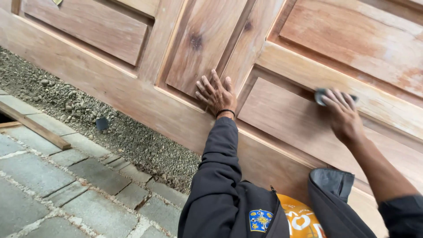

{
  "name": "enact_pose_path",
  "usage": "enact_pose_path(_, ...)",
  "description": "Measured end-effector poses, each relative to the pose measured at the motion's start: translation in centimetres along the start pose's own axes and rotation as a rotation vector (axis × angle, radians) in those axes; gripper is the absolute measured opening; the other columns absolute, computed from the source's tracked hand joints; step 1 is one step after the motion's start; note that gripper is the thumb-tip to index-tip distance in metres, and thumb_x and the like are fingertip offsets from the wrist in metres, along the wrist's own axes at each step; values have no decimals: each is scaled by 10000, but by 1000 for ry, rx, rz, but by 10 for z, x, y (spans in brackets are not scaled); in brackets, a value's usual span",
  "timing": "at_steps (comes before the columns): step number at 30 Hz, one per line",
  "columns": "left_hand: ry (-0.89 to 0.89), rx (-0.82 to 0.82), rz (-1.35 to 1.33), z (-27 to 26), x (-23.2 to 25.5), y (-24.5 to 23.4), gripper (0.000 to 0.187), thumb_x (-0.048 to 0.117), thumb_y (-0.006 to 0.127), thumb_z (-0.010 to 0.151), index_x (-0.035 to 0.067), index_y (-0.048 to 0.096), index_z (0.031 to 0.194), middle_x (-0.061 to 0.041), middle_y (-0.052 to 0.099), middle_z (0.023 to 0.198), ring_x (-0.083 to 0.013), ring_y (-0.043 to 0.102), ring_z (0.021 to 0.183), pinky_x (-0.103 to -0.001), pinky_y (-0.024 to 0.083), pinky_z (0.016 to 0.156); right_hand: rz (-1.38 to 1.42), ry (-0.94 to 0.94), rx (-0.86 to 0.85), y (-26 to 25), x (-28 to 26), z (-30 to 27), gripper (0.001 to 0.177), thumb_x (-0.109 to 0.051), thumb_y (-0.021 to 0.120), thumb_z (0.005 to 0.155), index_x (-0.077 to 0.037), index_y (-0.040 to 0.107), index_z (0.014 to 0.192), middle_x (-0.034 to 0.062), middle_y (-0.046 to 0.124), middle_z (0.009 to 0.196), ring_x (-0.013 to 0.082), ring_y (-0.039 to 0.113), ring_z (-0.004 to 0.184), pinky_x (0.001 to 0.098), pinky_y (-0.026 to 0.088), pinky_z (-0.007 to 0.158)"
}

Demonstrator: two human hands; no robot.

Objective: Sanding the surface of a wooden door using a sanding block

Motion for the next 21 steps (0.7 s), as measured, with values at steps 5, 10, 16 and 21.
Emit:
enact_pose_path(5, 106, 243, 36, -3, 4, -7, 498, 492, 357, 807, 185, 417, 1195, -144, 377, 1175, -370, 305, 1172, -527, 190, 943, -170, -43, 262, 14, -6, 46, 296, -64, 511, 794, -22, 570, 1081, 183, 548, 1147, 307, 491, 1094, 363, 301, 957)
enact_pose_path(10, 100, 222, 16, -3, 1, -3, 491, 489, 394, 798, 191, 430, 1187, -130, 370, 1179, -354, 284, 1185, -521, 179, 951, -187, -87, 341, 95, 2, 148, 288, -77, 547, 776, -57, 584, 1061, 129, 554, 1136, 252, 488, 1084, 350, 285, 948)
enact_pose_path(16, 127, 213, -9, -2, 5, -8, 481, 470, 398, 807, 181, 424, 1191, -133, 366, 1165, -344, 282, 1180, -523, 176, 946, -151, -85, 311, 16, 4, 58, 248, -120, 552, 816, -26, 567, 1045, 172, 553, 1111, 318, 503, 1044, 390, 316, 904)
enact_pose_path(21, 115, 195, -8, -1, 8, -12, 470, 442, 394, 821, 165, 414, 1201, -148, 359, 1173, -350, 281, 1182, -527, 179, 942, -430, 157, 275, -7, 43, -46, 302, 11, 502, 826, -27, 577, 1116, 156, 556, 1178, 275, 491, 1125, 373, 321, 980)
Point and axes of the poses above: each hand's wrist, its own z-axis towards the middle knuckle, its own y-axis out of the palm, x = y × z, the point moved 9 cm from there along z, towards the middle knuckle
